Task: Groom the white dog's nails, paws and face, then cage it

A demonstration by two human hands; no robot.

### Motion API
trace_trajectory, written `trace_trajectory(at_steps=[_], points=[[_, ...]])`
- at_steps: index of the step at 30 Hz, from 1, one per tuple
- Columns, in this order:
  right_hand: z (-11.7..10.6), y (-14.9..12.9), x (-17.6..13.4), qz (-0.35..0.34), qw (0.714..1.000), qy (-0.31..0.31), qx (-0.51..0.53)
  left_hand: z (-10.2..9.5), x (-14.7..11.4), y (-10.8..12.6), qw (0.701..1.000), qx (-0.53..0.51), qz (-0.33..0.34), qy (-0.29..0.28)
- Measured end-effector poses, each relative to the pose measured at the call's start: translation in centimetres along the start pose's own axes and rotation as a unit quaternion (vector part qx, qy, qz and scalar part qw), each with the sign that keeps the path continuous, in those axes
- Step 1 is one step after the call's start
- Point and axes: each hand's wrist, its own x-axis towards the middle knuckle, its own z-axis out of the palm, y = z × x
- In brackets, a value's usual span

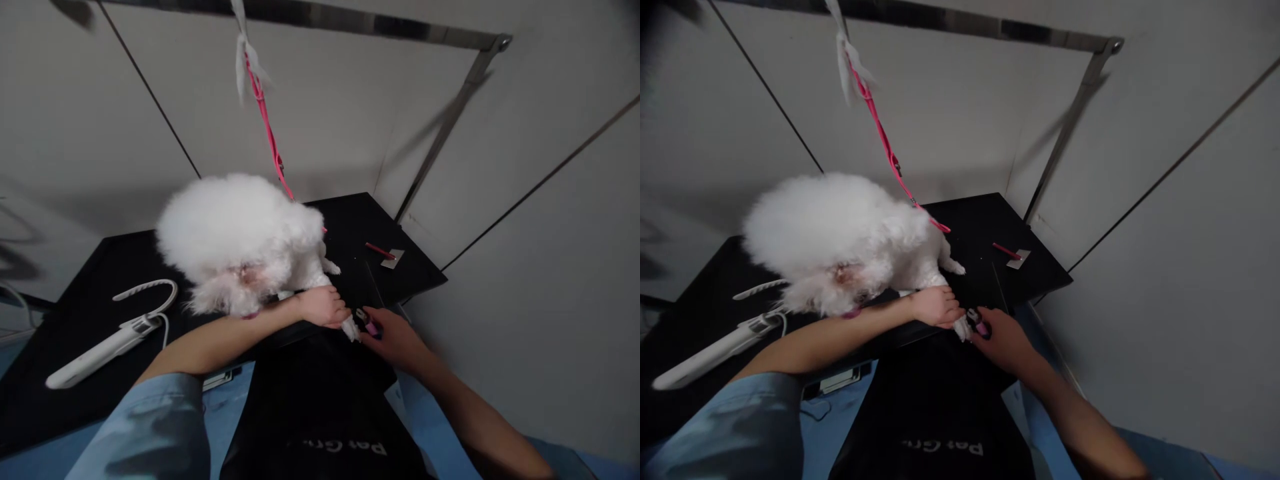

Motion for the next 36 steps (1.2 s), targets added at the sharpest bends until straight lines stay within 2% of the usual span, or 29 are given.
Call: trace_trajectory(at_steps=[3,5,9,13,20,25,27,29,30,31,33,35,36], points=[[-1.6,-2.0,-1.0,-0.043,0.983,-0.027,-0.175,-0.7,0.2,0.1,1.0,-0.009,-0.001,-0.002],[-2.6,-3.4,-1.1,-0.052,0.972,-0.069,-0.219,-1.4,0.3,0.0,1.0,-0.011,0.0,0.003],[-4.4,-5.3,0.0,-0.041,0.965,-0.152,-0.211,-2.8,0.4,-0.2,1.0,-0.012,0.003,-0.017],[-5.1,-6.3,1.4,-0.036,0.957,-0.172,-0.229,-3.5,0.7,-0.3,0.999,-0.013,-0.007,-0.052],[-4.9,-7.3,2.3,-0.024,0.949,-0.175,-0.262,-3.5,0.9,-0.5,0.999,-0.007,-0.005,-0.036],[-6.2,-7.6,2.6,-0.012,0.94,-0.24,-0.244,-3.6,0.7,-0.4,0.999,-0.012,-0.002,-0.038],[-6.2,-7.2,2.3,-0.017,0.939,-0.208,-0.272,-3.6,0.7,-0.3,0.999,-0.012,0.006,-0.031],[-5.6,-6.4,1.7,-0.062,0.931,-0.109,-0.343,-3.7,0.7,-0.2,0.999,-0.013,0.013,-0.027],[-5.3,-5.9,1.4,-0.107,0.917,-0.046,-0.382,-3.8,0.7,-0.1,0.999,-0.015,0.012,-0.026],[-5.1,-5.3,1.2,-0.168,0.893,0.014,-0.417,-3.9,0.7,-0.1,1.0,-0.018,0.009,-0.024],[-4.8,-4.3,0.8,-0.31,0.827,0.116,-0.454,-4.1,0.9,-0.1,0.999,-0.031,0.0,-0.011],[-5.1,-3.7,0.8,-0.419,0.764,0.185,-0.455,-4.5,1.0,-0.1,0.999,-0.05,-0.003,0.013],[-5.4,-3.5,0.8,-0.452,0.743,0.2,-0.451,-4.7,1.1,-0.1,0.998,-0.061,-0.003,0.024]])
